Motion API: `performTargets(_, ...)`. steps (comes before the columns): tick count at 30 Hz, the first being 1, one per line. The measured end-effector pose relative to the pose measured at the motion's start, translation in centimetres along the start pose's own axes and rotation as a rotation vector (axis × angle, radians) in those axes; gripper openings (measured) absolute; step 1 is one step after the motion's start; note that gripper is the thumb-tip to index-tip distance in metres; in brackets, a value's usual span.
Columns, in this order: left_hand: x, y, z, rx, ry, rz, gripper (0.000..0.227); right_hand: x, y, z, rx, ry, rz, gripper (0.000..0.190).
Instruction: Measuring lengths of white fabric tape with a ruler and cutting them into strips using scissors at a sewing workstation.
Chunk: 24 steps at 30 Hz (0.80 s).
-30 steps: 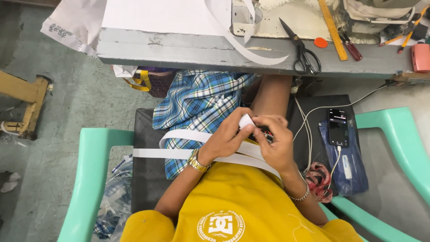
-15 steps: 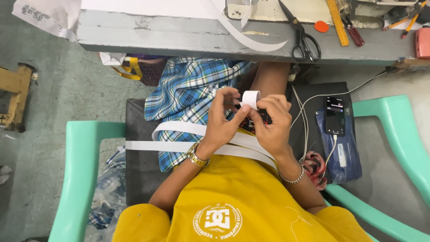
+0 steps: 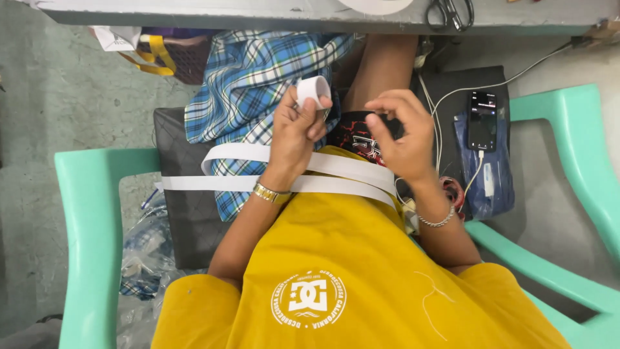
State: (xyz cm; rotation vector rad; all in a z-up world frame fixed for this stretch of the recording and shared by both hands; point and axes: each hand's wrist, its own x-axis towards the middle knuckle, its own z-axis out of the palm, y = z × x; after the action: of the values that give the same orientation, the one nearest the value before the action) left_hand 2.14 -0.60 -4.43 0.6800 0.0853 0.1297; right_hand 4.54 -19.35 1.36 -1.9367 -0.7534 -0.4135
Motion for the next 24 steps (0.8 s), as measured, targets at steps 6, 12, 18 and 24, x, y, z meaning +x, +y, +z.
performTargets(6,-0.5,1.2,-1.0,0.363,-0.188,0.010,0.015,-1.4,2.8,-1.7,0.195,-0.187,0.164,0.019)
performTargets(12,-1.0,1.5,0.4,0.853,-0.340,0.090,0.018,-0.7,0.1,-0.4,0.242,-0.229,0.096,0.029)
performTargets(18,0.1,2.4,1.1,1.174,-0.510,0.154,0.011,-0.5,1.2,0.4,0.285,-0.200,0.225,0.035)
performTargets(24,1.9,5.2,4.4,1.185,-0.679,0.240,0.008,0.5,0.9,0.4,0.319,-0.117,0.263,0.032)
